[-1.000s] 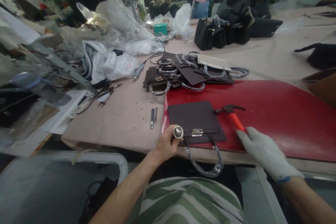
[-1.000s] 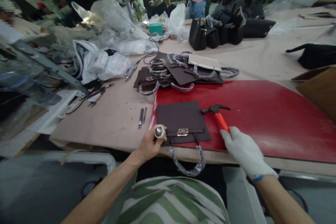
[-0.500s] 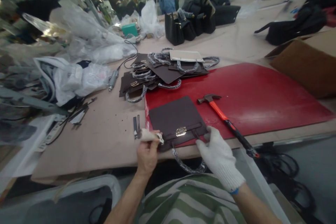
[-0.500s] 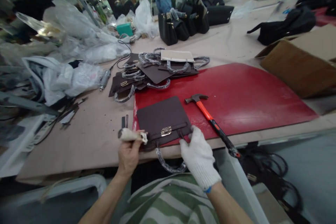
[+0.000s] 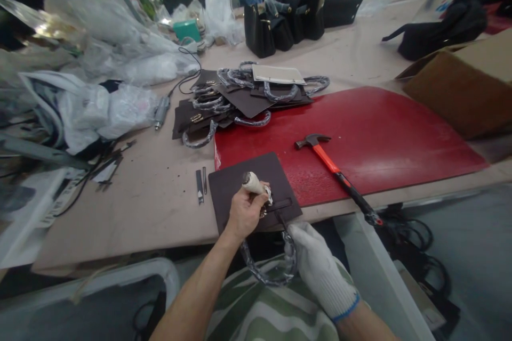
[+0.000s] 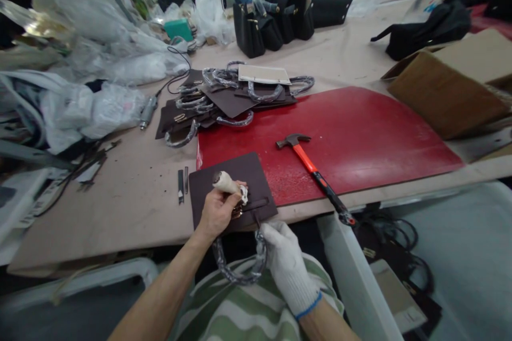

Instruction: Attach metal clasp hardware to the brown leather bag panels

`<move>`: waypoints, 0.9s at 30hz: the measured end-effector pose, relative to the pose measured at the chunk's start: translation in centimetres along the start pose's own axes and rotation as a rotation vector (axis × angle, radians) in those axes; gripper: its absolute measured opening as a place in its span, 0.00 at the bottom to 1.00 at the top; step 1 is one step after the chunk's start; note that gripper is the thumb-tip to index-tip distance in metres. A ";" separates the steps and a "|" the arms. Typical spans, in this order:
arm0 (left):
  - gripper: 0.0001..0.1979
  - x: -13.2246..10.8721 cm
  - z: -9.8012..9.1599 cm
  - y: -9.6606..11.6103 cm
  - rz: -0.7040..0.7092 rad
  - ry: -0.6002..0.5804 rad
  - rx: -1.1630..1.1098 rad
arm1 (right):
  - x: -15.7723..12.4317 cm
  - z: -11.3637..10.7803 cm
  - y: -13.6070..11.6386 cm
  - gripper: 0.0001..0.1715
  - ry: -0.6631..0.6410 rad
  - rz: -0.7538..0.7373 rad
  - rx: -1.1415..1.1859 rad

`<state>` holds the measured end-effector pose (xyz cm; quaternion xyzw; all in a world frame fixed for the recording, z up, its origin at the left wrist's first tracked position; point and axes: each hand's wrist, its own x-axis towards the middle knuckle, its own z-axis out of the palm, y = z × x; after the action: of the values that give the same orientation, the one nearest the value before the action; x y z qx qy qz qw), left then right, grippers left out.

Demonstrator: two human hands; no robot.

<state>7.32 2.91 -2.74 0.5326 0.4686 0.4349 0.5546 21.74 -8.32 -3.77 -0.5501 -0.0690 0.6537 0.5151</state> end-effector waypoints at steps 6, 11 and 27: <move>0.22 -0.2 -1.0 0.0 -0.057 -0.033 -0.081 | 0.7 -0.1 -2.3 0.23 -0.153 -0.033 -0.076; 0.24 -0.3 -1.2 0.6 -0.098 -0.048 -0.165 | 1.5 1.1 -3.9 0.22 -0.295 -0.099 -0.055; 0.17 -0.4 -1.1 2.2 -0.001 -0.060 -0.329 | 2.5 1.7 -3.0 0.19 -0.482 -0.168 -0.139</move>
<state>6.17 2.85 -0.55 0.4472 0.3744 0.4893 0.6484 22.55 -4.28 -2.75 -0.4050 -0.2797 0.7144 0.4974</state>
